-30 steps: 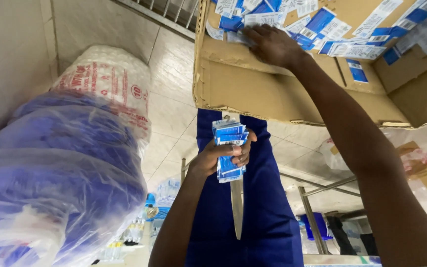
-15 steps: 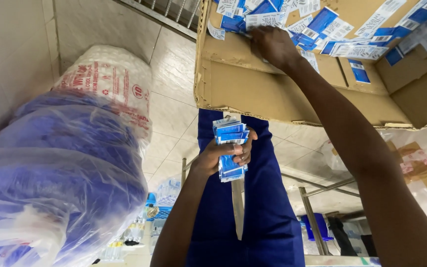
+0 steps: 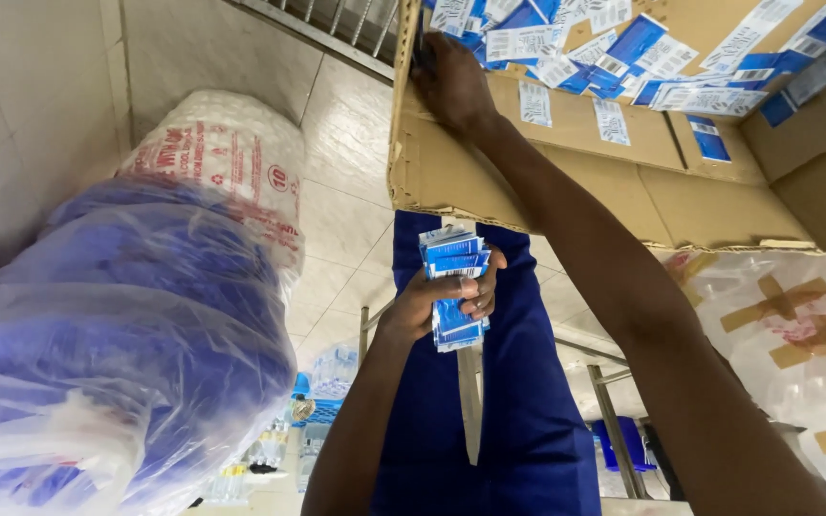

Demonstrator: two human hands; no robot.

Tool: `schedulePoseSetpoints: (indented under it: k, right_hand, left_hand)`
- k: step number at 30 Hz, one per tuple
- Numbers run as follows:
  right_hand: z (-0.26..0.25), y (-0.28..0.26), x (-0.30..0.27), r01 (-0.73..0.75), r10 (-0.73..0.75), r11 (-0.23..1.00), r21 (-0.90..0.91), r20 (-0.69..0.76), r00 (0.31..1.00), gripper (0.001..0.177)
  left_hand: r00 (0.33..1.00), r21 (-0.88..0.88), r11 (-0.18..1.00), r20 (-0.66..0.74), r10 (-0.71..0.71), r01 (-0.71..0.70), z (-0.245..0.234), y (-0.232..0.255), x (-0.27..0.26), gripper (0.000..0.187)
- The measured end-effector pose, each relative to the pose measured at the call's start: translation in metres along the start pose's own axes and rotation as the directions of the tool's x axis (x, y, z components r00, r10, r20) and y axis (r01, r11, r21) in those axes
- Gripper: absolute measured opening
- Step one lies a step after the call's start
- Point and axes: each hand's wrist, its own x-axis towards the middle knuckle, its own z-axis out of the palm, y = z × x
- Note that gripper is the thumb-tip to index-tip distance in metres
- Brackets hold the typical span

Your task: A person is seen collecting labels from a box and then applying them to water bottles on a production table in a water bottling facility.

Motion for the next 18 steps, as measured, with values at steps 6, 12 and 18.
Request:
schedulePoseSetpoints:
  k: [6, 12, 18]
  right_hand:
    - [0.007, -0.01, 0.011, -0.037, 0.035, 0.997, -0.062, -0.033, 0.999, 0.035]
    - [0.015, 0.005, 0.018, -0.097, 0.089, 0.993, -0.069, -0.112, 0.99, 0.009]
    - [-0.057, 0.029, -0.014, 0.118, -0.118, 0.976, -0.18, 0.014, 0.993, 0.009]
  left_hand:
    - [1.0, -0.02, 1.0, 0.001, 0.017, -0.017, -0.005, -0.001, 0.0, 0.043]
    - [1.0, -0.032, 0.999, 0.013, 0.025, -0.025, 0.0, 0.004, -0.001, 0.041]
    - [0.998, -0.007, 0.999, -0.032, 0.049, -0.05, 0.002, 0.01, -0.006, 0.039]
